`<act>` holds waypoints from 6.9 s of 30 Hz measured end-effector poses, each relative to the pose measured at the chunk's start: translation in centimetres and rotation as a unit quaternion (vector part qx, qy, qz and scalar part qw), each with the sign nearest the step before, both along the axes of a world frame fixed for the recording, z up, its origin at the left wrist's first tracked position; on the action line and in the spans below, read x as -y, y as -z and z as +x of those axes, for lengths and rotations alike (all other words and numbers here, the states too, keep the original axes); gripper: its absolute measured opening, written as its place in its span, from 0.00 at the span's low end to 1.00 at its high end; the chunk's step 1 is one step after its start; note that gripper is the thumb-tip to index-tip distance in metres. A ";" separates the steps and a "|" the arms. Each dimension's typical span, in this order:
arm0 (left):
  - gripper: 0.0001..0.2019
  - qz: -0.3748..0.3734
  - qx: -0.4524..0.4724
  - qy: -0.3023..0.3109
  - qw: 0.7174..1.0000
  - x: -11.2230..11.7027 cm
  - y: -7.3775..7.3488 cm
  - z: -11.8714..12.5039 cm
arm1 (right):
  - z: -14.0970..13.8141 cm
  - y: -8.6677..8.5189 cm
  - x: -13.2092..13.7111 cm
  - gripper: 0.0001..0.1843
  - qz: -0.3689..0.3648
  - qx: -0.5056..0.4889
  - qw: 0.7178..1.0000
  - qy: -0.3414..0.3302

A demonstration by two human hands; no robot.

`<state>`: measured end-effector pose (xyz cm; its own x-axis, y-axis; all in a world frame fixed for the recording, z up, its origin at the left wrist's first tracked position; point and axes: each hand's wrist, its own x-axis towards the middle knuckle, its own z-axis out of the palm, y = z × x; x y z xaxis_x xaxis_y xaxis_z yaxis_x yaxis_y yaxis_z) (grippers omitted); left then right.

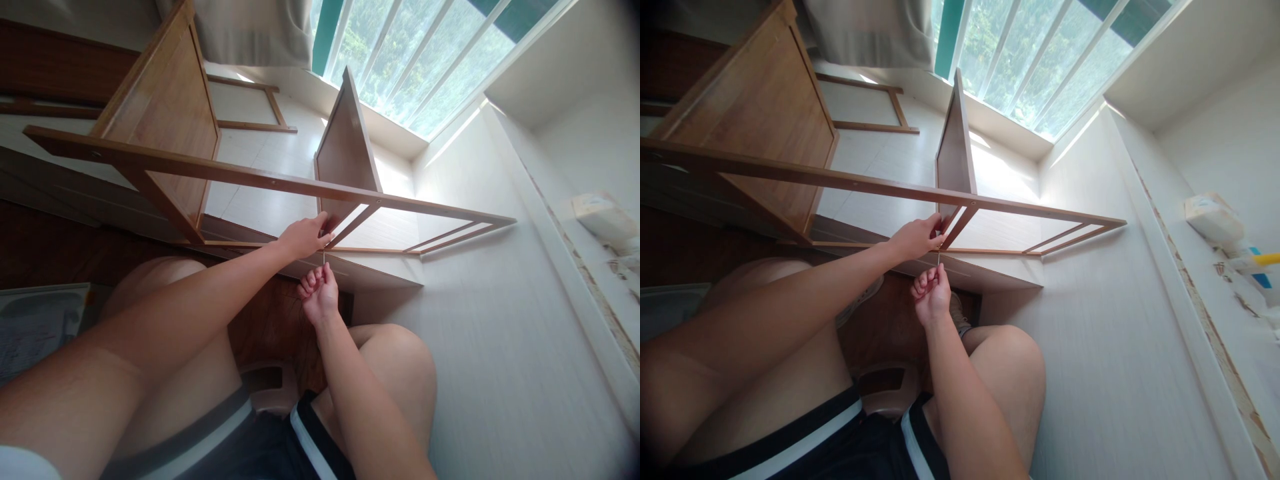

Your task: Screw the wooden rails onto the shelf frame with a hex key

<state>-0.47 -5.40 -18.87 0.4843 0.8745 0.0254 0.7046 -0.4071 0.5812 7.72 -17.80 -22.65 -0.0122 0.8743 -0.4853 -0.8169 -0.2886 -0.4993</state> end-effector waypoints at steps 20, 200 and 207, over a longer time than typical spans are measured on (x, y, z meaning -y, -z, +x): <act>0.22 -0.025 -0.007 0.009 1.000 -0.8 -0.7 -2.0 | 0.9 1.2 0.4 0.22 -0.050 0.117 0.989 0.072; 0.22 -0.302 -0.358 0.410 0.783 11.4 7.8 3.0 | 6.5 -5.4 -2.3 0.19 0.069 0.834 0.375 -0.398; 0.21 -0.305 -0.359 0.409 0.781 11.3 7.7 3.0 | 6.5 -5.3 -2.3 0.19 0.072 0.835 0.377 -0.394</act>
<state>2.56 -16.68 -26.61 0.5853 0.0076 -0.8108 0.5866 -0.6943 0.4170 14.17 -15.53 -17.32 -0.0777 0.9375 -0.3393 0.9829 0.0151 -0.1834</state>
